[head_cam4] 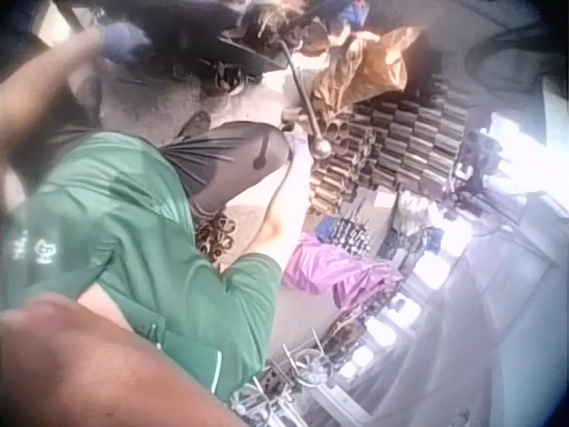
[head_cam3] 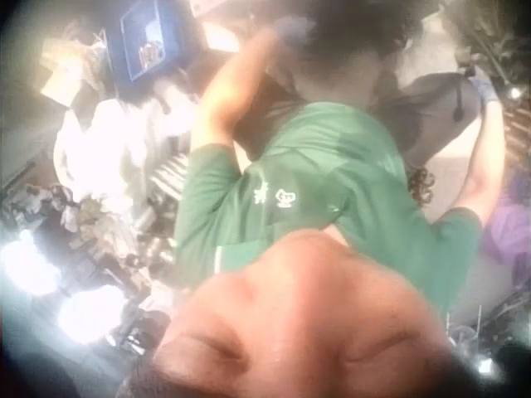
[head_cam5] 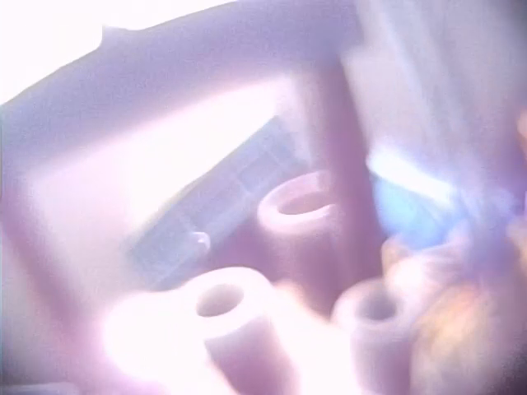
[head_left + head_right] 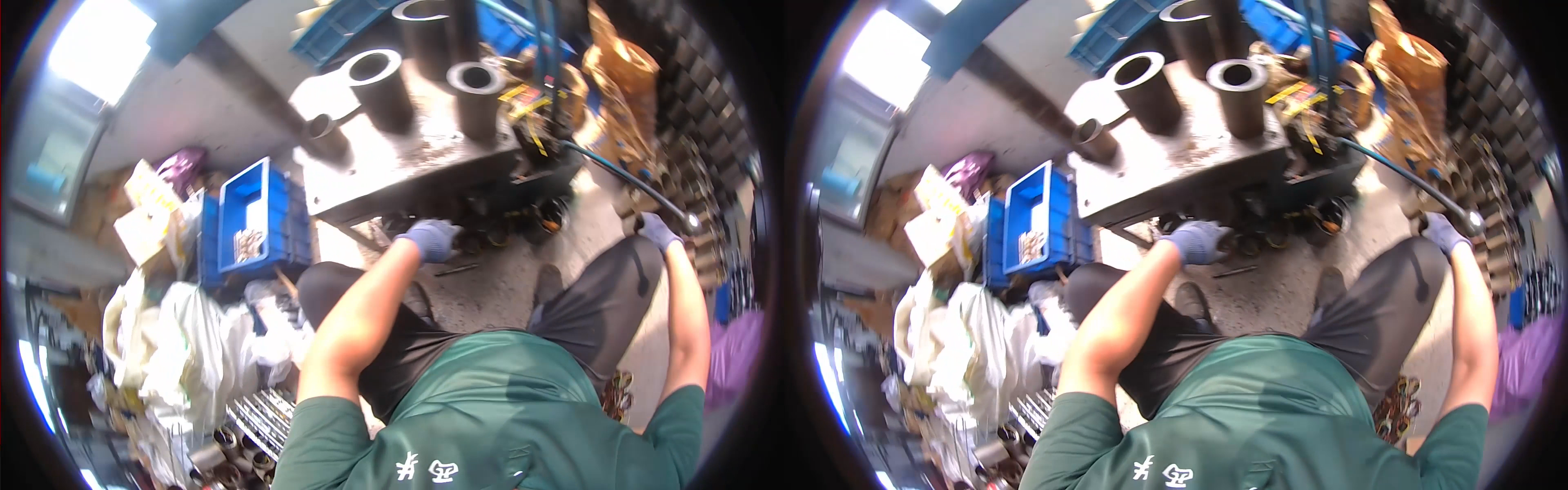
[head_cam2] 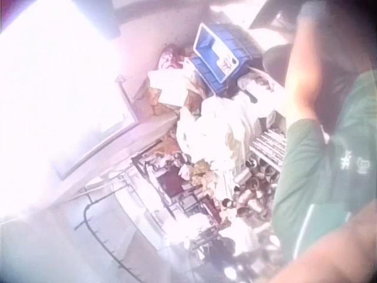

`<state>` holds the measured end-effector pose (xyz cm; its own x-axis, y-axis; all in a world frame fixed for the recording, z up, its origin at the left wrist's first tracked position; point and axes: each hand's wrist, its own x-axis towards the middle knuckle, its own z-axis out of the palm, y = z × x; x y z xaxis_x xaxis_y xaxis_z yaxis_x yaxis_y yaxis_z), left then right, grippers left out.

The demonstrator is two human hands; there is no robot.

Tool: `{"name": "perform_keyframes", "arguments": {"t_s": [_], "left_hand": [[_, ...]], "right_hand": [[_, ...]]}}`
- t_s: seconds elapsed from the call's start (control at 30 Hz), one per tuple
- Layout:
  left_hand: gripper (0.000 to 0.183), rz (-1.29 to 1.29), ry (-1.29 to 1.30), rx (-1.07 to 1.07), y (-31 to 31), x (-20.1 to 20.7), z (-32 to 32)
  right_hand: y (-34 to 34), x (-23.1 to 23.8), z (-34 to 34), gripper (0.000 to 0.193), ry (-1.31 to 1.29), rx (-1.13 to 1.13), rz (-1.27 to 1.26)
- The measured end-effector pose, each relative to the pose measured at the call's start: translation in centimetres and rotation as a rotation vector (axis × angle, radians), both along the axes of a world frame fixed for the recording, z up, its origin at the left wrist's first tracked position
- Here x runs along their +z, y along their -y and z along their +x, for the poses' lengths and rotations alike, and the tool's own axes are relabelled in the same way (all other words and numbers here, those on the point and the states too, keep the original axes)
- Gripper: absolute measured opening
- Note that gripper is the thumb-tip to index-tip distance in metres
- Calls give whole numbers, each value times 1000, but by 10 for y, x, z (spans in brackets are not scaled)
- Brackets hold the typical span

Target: The person places a metal cylinder onto a pneumatic press, uses the press to fit another piece into it, and sets the combined cylinder into a crate.

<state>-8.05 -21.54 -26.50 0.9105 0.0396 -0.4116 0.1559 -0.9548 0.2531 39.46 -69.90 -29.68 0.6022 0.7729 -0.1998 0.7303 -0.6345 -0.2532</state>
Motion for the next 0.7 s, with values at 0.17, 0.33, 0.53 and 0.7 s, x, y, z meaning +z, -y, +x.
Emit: {"name": "perform_keyframes", "arguments": {"t_s": [0.17, 0.33, 0.53, 0.7], "left_hand": [[51, 15, -61, 125, -5, 8, -14], [49, -49, 47, 120, -19, -28, -4], [65, 25, 217, 378, -22, 9, -67], [67, 154, 577, 589, -31, 54, -126]], "right_hand": [[-191, 63, -86, 13, 354, 773, 239], [-268, 23, -210, 2, -1, 983, 431], [-339, 7, -287, 9, -31, 1274, 38], [-388, -45, -236, 24, -88, 1152, 215]]}}
